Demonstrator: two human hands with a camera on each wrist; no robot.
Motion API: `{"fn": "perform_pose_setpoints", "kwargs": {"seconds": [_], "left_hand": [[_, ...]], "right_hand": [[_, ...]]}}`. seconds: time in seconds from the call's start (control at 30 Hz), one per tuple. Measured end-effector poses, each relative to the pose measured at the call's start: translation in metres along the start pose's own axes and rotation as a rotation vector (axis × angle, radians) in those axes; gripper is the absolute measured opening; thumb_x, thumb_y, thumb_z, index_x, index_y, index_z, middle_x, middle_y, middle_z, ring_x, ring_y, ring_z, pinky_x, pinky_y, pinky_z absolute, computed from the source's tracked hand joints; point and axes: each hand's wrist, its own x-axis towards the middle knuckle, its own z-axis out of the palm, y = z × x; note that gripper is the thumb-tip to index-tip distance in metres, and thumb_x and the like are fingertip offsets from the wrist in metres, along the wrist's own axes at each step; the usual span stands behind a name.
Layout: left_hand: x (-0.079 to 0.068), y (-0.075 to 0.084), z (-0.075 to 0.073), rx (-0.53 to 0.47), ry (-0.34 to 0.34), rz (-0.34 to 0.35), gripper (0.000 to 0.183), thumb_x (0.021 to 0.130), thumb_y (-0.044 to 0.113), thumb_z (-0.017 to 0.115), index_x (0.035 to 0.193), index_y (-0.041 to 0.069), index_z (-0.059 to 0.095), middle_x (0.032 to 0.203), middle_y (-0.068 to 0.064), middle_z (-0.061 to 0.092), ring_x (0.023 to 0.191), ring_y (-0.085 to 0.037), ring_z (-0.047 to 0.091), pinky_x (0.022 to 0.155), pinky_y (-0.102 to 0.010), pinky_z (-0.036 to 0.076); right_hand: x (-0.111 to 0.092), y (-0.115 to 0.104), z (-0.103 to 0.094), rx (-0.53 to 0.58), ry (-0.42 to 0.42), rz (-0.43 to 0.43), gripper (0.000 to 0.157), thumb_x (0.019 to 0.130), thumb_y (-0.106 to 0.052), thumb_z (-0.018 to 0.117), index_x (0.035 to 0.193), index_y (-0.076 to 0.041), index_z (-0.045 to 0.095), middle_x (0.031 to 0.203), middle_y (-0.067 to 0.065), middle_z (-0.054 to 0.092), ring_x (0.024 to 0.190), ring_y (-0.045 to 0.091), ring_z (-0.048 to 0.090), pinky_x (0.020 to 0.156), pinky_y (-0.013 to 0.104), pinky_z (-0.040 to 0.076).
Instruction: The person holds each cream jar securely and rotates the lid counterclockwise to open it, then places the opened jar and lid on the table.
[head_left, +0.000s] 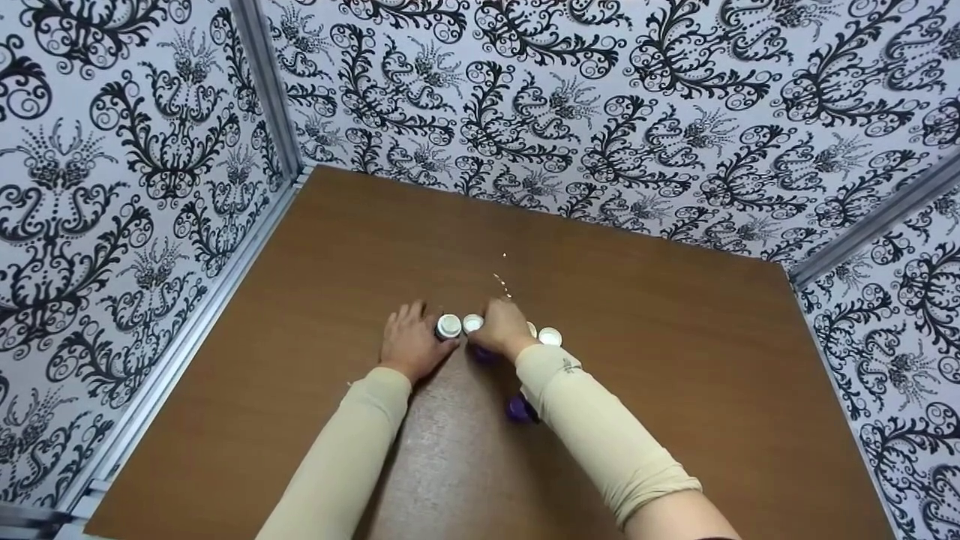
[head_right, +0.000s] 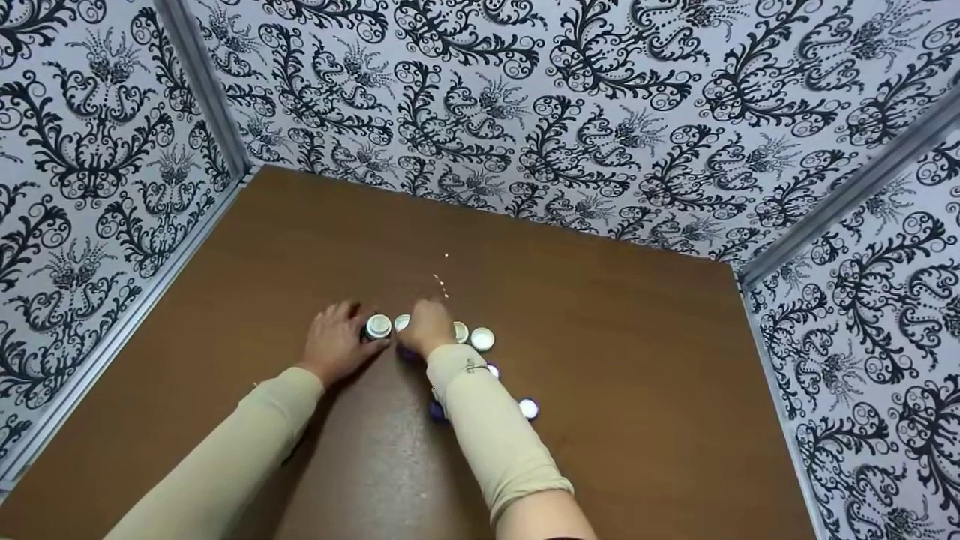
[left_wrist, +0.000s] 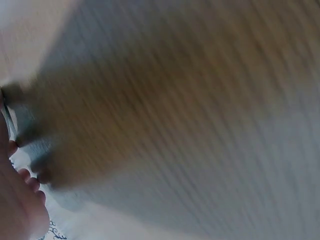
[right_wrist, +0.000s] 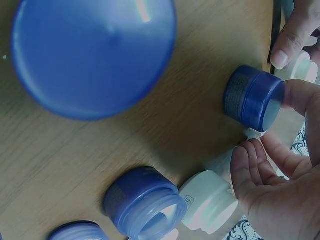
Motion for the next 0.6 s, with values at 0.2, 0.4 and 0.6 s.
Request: {"fn": "perform_pose_setpoints", "kwargs": {"seconds": [0.2,0.4,0.6], "left_hand": [[-0.0001,0.0019,-0.0006,0.006,-0.034,-0.014,0.071,0.083,0.055,0.071,0.137,0.009,0.060,0.142,-0.021,0.049,0.129,-0.040,0.045,0.101,-0.054,0.036],[-0.0001,0.0021,-0.0001,-0.004,-0.034,-0.021,0.072,0.083,0.054,0.071,0.138,0.009,0.060,0.142,-0.021,0.048,0.129,-0.041,0.044,0.101,-0.054,0.035],[0.0002,0.0005,0.0057,0.009,-0.024,-0.027,0.074,0.083,0.057,0.069,0.139,0.010,0.059,0.144,-0.019,0.047,0.130,-0.039,0.043,0.101,-0.053,0.035]], "right_hand": [[-0.0006,-0.0003,0.0023,-0.015,0.019,-0.025,0.027,0.071,-0.028,0.077,0.075,-0.006,0.063,0.093,0.013,0.066,0.099,0.034,0.061,0.085,0.043,0.050],[-0.0006,-0.0014,0.0039,-0.028,0.026,-0.020,0.029,0.070,-0.029,0.079,0.078,-0.005,0.064,0.094,0.014,0.066,0.099,0.034,0.061,0.085,0.043,0.051],[-0.0008,-0.0009,0.0066,-0.033,0.045,-0.018,0.034,0.069,-0.029,0.078,0.087,-0.004,0.065,0.100,0.016,0.065,0.101,0.034,0.062,0.085,0.043,0.051]]}}
